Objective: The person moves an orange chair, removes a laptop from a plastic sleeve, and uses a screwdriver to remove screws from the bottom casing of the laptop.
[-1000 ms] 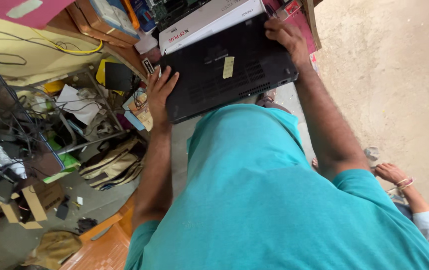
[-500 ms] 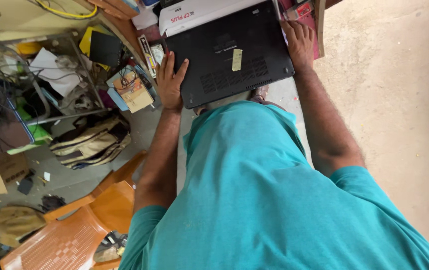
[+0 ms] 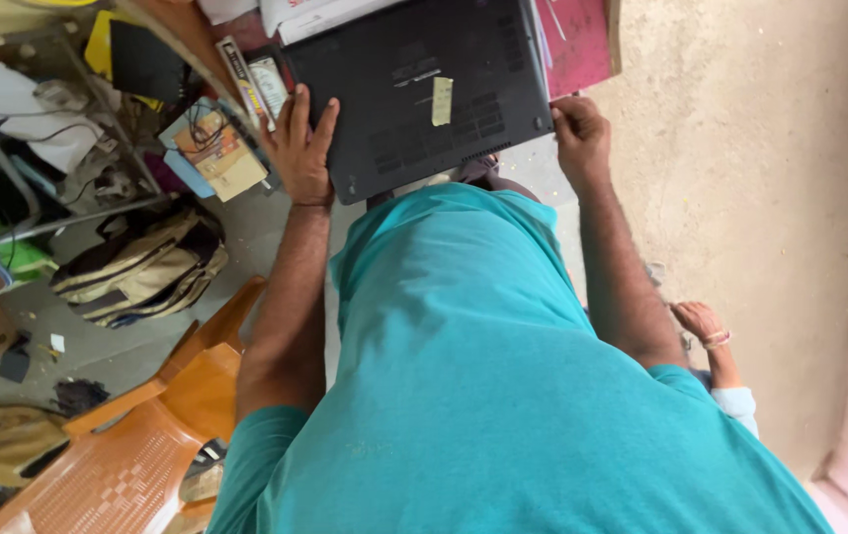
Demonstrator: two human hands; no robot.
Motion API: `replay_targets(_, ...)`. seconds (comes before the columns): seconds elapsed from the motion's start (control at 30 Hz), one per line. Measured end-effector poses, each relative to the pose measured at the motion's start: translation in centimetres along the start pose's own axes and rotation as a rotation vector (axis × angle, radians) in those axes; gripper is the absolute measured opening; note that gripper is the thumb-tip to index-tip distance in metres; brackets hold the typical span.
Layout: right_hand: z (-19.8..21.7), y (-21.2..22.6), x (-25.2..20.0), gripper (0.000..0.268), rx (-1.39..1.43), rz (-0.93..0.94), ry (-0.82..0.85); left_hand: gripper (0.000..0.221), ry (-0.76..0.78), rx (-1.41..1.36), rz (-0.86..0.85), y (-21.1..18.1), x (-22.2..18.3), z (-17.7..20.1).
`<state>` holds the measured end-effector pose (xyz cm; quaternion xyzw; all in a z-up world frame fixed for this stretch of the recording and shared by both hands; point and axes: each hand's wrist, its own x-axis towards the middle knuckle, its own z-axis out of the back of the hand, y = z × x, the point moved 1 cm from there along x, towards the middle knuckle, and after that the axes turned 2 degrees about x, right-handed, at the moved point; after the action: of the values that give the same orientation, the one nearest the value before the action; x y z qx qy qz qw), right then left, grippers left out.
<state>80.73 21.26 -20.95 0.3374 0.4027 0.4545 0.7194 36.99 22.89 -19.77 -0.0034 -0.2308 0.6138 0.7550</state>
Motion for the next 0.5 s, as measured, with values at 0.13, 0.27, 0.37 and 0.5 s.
replay_targets(0.13, -0.2, 0.3, -0.7, 0.018, 0.327, 0.051, 0.093, 0.042, 0.017, 0.020, 0.022, -0.2, 0.5, 0.3)
replay_targets(0.27, -0.4, 1.3, -0.5, 0.026, 0.513, -0.128, 0.118, 0.043, -0.033, 0.054, 0.027, -0.1, 1.7, 0.1)
replay_targets(0.37, -0.8, 3.3, -0.1, 0.032, 0.592, -0.055, 0.161, 0.052, -0.004, 0.049, 0.016, 0.1, 2.1, 0.1)
replay_targets(0.5, -1.3, 4.3, 0.7, 0.039, 0.403, -0.087, 0.101, 0.054, 0.072, 0.174, 0.046, 0.7, 2.0, -1.2)
